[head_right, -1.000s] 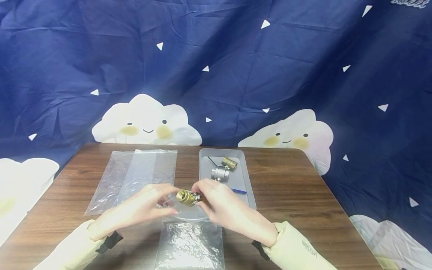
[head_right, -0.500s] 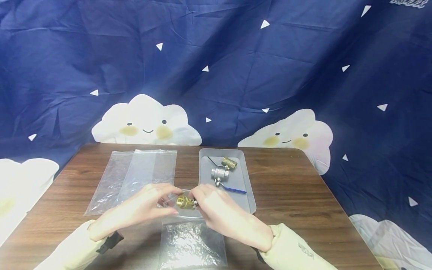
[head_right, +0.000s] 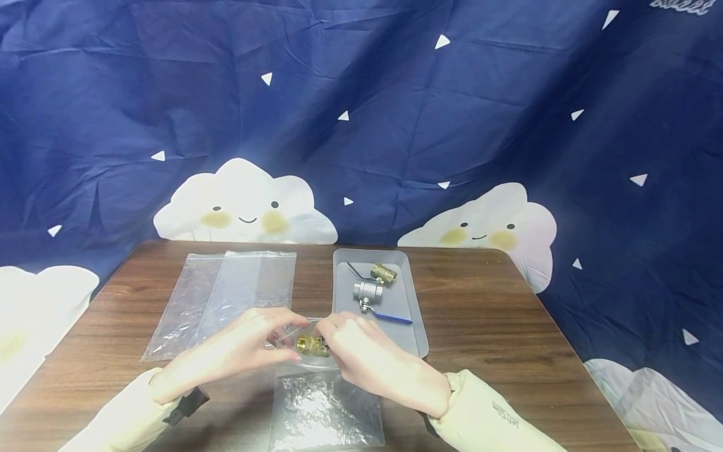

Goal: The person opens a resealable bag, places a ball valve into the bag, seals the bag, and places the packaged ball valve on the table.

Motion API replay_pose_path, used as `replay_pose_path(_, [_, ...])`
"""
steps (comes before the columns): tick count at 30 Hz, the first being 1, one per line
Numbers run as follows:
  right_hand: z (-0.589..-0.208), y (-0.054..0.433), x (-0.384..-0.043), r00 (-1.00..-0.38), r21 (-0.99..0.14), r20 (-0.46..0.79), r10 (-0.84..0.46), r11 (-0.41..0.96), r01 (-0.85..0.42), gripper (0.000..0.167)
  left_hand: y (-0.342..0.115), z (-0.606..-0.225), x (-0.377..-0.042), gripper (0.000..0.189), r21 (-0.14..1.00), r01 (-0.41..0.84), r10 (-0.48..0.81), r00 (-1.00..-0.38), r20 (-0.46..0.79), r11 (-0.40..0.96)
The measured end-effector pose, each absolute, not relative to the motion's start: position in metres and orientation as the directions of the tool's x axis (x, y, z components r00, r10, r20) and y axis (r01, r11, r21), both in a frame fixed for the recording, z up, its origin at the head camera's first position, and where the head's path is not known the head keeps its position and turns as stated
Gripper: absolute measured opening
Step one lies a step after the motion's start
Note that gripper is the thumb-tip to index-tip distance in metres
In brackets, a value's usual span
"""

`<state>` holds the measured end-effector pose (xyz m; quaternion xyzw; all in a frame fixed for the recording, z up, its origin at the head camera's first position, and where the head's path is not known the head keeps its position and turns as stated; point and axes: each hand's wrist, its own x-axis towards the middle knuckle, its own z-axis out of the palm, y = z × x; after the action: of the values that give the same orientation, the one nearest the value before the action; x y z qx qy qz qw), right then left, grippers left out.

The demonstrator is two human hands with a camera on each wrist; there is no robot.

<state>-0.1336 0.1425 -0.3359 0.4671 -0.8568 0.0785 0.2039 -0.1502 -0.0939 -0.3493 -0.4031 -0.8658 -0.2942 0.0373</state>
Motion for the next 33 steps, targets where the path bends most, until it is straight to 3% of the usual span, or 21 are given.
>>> replay_pose_path(19, [-0.334, 0.132, -0.130, -0.506, 0.083, 0.320, -0.801, 0.555, -0.827, 0.028, -0.091, -0.347, -0.150, 0.042, 0.448, 0.753, 0.699, -0.638, 0.322, 0.481])
replay_pose_path(33, [-0.337, 0.125, -0.127, -0.592, 0.070, 0.181, -0.785, 0.611, -0.788, 0.026, -0.087, -0.348, -0.147, 0.042, 0.477, 0.743, 0.694, -0.644, 0.321, 0.470])
